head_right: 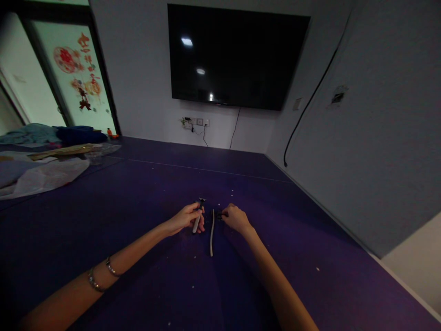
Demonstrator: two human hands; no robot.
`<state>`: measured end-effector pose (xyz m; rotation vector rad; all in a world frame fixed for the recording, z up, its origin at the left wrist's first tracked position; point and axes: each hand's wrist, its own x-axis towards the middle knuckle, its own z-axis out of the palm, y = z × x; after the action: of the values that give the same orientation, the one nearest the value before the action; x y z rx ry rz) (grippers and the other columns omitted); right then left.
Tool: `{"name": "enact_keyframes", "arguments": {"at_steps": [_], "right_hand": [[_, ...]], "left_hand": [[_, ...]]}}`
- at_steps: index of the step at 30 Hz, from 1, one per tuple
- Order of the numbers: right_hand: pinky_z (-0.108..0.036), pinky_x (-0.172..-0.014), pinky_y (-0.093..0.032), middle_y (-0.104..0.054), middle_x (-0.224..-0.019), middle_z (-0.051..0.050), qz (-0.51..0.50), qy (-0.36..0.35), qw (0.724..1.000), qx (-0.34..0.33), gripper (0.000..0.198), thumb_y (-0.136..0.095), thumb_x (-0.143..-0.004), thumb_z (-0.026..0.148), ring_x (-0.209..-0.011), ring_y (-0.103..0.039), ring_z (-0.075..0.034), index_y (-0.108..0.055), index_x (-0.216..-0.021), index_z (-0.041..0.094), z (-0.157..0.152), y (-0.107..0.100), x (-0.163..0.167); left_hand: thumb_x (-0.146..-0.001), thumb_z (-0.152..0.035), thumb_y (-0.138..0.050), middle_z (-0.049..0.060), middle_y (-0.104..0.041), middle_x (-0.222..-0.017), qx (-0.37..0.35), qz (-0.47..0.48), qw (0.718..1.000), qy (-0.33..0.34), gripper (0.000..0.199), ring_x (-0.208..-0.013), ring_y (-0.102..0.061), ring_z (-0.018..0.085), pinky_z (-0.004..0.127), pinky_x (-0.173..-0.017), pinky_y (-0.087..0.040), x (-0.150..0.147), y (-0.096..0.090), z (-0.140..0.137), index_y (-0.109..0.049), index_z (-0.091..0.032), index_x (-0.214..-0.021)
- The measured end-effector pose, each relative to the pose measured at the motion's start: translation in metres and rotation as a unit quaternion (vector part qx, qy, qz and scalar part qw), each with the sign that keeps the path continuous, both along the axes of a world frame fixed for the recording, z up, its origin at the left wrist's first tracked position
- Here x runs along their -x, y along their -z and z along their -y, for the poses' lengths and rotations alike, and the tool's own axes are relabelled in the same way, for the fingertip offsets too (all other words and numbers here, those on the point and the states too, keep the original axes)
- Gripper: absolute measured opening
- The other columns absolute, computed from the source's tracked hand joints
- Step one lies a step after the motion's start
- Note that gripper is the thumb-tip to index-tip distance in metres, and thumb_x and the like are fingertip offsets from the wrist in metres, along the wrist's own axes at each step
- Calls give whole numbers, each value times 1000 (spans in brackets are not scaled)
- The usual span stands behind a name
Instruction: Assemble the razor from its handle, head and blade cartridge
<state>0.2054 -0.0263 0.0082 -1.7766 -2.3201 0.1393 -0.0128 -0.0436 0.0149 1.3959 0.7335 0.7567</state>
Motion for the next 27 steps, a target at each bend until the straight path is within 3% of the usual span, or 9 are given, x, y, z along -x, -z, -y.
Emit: {"name": "enact_keyframes", "arguments": {"at_steps": [27], "right_hand": [[-21, -66, -41, -63, -93, -3, -38, 22, 999, -20, 17, -53, -79, 28, -84, -60, -15, -66, -88, 23, -1, -1, -1]], "left_hand": [[-85, -29, -44, 3, -59, -66, 13, -2, 1000, 11, 15, -56, -63, 17, 28, -50, -49, 0, 5, 1, -42, -16, -93]]}}
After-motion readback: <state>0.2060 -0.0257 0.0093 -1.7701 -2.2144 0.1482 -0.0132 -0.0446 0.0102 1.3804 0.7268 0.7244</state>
